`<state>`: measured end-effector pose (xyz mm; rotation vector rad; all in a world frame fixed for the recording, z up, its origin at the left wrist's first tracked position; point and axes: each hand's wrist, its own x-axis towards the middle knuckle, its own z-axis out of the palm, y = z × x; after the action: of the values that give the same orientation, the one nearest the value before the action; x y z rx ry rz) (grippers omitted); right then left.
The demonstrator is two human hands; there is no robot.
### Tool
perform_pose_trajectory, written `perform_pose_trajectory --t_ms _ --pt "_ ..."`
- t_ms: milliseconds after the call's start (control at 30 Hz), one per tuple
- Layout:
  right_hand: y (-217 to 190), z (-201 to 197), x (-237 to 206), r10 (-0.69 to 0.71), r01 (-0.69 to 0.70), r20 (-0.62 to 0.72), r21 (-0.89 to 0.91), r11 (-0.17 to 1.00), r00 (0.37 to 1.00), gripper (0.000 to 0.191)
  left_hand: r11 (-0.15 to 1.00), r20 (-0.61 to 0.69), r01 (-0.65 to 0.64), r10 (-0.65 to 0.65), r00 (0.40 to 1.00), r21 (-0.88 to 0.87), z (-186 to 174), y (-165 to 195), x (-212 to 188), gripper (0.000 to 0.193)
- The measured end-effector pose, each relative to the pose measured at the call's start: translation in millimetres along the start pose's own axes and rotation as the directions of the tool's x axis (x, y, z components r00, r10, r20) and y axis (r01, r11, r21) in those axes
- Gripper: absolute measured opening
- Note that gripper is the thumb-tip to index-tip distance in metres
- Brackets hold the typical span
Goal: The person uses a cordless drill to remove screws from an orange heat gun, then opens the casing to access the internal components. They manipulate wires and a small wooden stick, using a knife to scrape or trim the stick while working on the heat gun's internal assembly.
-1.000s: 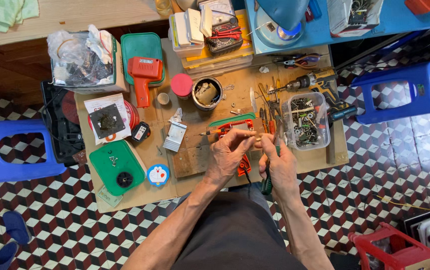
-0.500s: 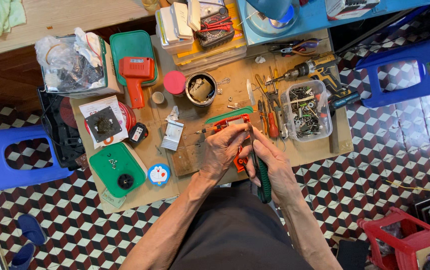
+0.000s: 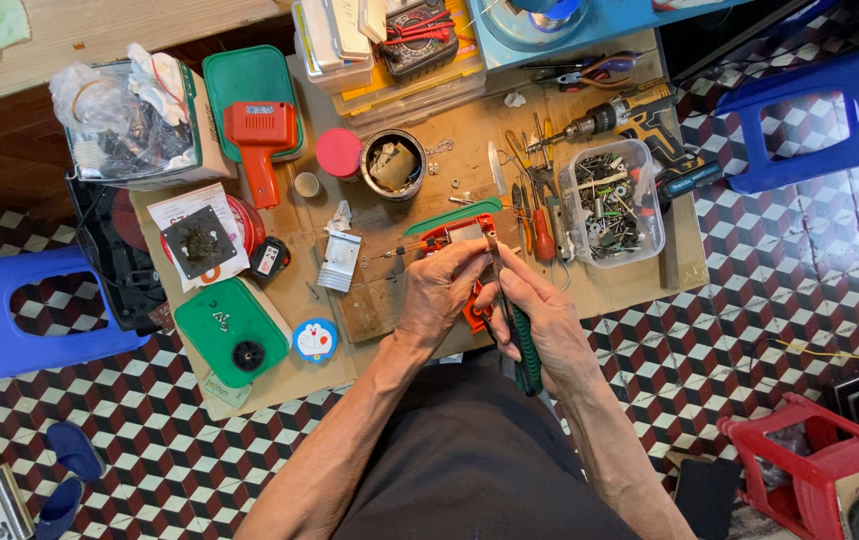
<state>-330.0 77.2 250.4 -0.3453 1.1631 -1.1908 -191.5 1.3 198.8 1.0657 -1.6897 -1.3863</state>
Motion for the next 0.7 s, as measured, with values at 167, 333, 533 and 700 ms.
perform_pose_trajectory --t_ms 167,333,533,700 --pt "2 -1 0 -0.002 0.002 -0.005 -0.012 1.0 1.0 0.058 0.999 -0.02 -0.012 0.011 1.0 -0.042 3 -2 -3 0.022" --pt "3 4 -3 -0.019 0.004 -0.082 -0.177 0.984 0.996 0.057 1.0 -0.058 0.007 -0.008 0.998 -0.012 8 -4 -5 0.017" --pt "9 8 -4 -0.096 0.07 -0.071 -0.297 0.952 0.993 0.056 0.999 -0.1 0.024 -0.027 0.995 -0.039 13 -7 -11 0.016" --pt "10 5 -7 -0.001 -0.019 -0.109 -0.182 0.983 0.994 0.057 0.999 -0.097 0.044 -0.044 0.994 -0.002 15 -5 -12 0.015"
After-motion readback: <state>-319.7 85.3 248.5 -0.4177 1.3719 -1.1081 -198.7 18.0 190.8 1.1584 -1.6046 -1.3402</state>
